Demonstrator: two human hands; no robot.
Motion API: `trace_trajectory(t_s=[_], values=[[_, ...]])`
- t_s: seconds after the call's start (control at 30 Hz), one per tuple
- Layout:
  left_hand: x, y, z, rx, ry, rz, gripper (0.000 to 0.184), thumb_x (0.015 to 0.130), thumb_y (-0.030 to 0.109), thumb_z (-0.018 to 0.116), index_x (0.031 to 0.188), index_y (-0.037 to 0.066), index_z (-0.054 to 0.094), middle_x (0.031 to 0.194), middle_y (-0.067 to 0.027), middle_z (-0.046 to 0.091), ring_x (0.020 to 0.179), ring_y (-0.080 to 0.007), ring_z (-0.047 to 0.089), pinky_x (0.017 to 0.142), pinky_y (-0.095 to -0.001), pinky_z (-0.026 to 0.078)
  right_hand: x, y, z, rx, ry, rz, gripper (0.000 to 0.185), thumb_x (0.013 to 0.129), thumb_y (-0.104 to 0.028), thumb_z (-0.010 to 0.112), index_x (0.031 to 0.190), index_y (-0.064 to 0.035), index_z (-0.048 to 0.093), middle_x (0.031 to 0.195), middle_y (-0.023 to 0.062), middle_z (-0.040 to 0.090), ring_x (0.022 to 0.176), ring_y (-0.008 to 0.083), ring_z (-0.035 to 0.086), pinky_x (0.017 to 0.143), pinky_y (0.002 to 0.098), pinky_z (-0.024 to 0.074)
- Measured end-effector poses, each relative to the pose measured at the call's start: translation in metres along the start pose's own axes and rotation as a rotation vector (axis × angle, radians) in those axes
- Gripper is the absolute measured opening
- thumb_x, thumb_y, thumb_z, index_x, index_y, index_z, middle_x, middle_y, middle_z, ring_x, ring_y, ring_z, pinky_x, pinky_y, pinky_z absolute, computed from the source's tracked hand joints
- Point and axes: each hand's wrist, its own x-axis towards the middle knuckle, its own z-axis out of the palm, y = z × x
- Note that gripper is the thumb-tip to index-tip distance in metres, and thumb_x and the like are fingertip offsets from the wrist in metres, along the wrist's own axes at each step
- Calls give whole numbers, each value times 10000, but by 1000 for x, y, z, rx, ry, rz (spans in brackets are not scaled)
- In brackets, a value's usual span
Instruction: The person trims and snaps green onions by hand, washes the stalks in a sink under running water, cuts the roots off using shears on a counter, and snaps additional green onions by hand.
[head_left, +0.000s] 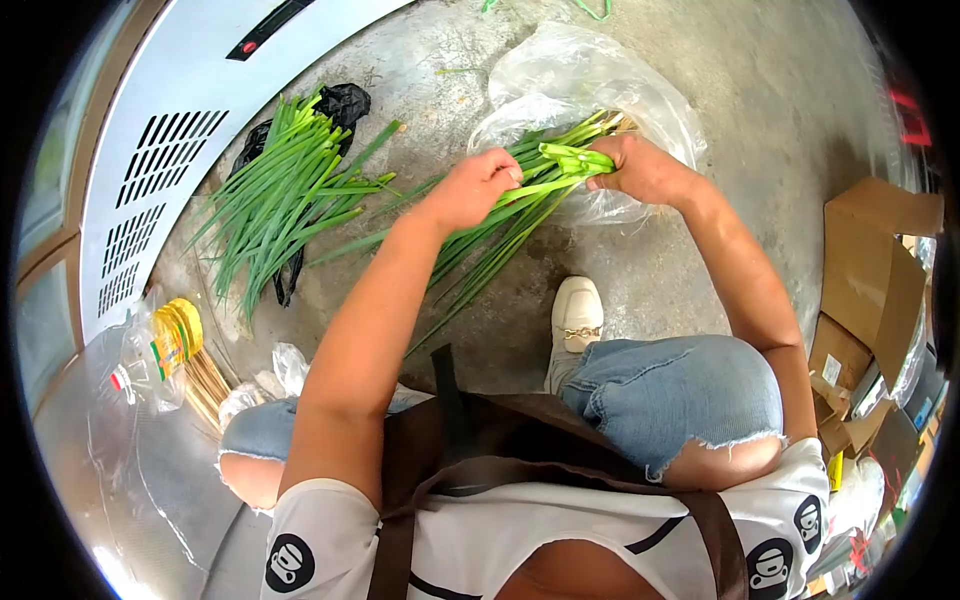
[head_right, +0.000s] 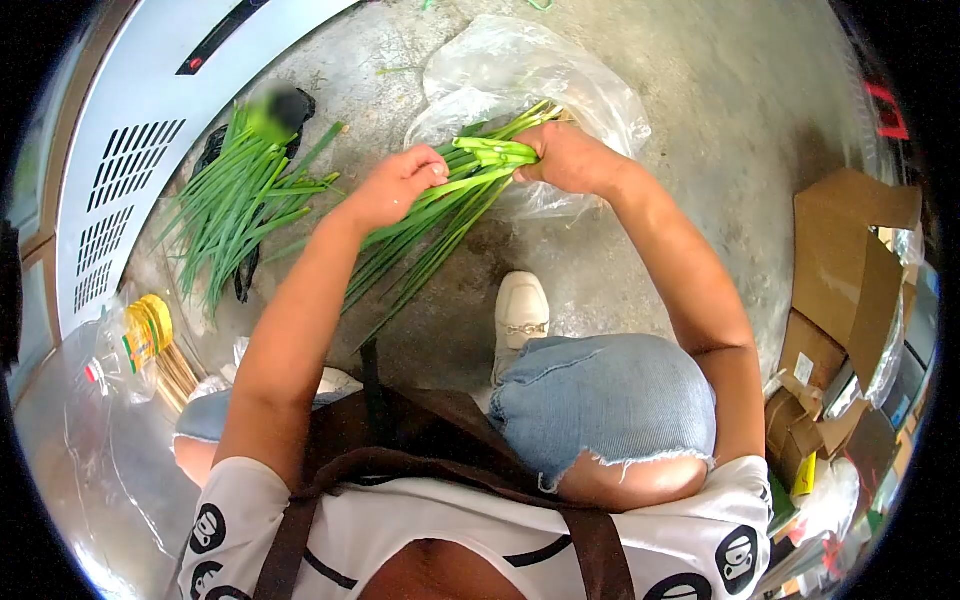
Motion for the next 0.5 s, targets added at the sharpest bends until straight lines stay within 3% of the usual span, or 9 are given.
trace_trajectory(t_s=[0.1,0.17,0.2,0.33,0.4,0.5], values=[[-6,10,16,219,-97,-7,206,912,189,511,1019,15,538,939,-105,644,882,-195,616,783,-318,473,-1,-5,0,28,19,22,221,806,-144,657,974,-11,600,858,143,646,798,261,596,754,355,464],[-15,15,26,608,-19,127,249,878,202,529,1060,32,527,968,-168,623,892,-299,606,785,-371,470,-1,-5,-2,48,-17,21,250,812,-152,639,1033,-37,623,922,152,656,831,267,611,785,359,462],[-15,15,28,635,-17,178,243,856,194,513,1032,26,512,978,-221,594,898,-382,569,781,-431,461,-1,-6,-2,48,-14,24,250,812,-152,639,1033,-37,623,922,152,656,831,267,611,785,359,462],[-13,11,34,771,12,146,187,862,167,482,961,9,497,970,-228,587,894,-385,563,765,-458,454,-1,-8,-2,95,-50,62,225,826,-164,627,1006,-27,622,873,145,654,795,243,600,764,351,460],[-13,8,34,864,111,160,197,856,207,480,861,11,494,847,-217,607,807,-385,592,706,-489,464,-3,-16,1,116,-59,79,217,831,-166,622,995,-24,622,859,138,655,781,230,596,755,348,459],[-11,9,23,868,213,143,199,863,201,470,867,5,497,811,-220,603,776,-386,596,702,-490,464,-7,-20,4,91,-39,72,215,841,-176,618,992,-23,621,822,123,649,760,210,585,746,347,458]])
